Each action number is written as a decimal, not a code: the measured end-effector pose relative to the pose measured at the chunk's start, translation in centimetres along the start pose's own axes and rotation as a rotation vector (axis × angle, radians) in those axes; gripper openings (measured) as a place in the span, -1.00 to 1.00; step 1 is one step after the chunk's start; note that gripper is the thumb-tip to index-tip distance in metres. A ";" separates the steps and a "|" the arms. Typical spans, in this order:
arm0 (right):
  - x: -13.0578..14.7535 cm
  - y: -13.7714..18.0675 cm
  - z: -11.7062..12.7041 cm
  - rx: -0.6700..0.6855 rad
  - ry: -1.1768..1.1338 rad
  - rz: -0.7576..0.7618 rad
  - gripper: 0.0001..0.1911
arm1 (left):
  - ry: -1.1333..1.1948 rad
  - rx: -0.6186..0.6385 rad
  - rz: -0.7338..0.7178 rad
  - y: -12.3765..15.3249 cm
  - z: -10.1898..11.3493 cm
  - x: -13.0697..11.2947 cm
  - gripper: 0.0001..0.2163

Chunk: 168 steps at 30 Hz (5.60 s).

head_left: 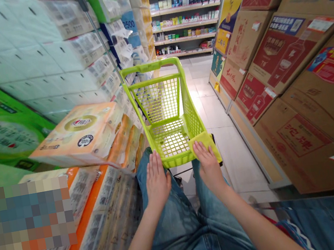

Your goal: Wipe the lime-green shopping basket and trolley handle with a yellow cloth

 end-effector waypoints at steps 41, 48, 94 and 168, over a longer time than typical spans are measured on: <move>6.5 0.0 -2.9 0.170 -0.025 0.171 -0.28 | 0.004 0.013 -0.008 0.1 -0.1 0.3 -0.23; -1.8 -0.1 1.5 0.017 0.095 0.033 -0.17 | 0.028 0.002 -0.016 -0.1 0.0 0.1 -0.21; 9.0 -0.3 -5.4 0.111 0.023 0.165 -0.31 | 0.029 0.008 -0.011 0.1 0.1 0.3 -0.27; -4.5 -0.5 2.0 -0.037 0.023 0.069 -0.20 | 0.017 0.001 -0.004 0.0 -0.3 0.0 -0.23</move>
Point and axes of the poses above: each hand's wrist, its own y-axis away from the middle knuckle, its own z-axis out of the back of the hand, x = y × z, the point moved 4 cm from there along -y, towards the middle knuckle, and after that the axes turned 4 degrees about -x, right-handed, at the moved point
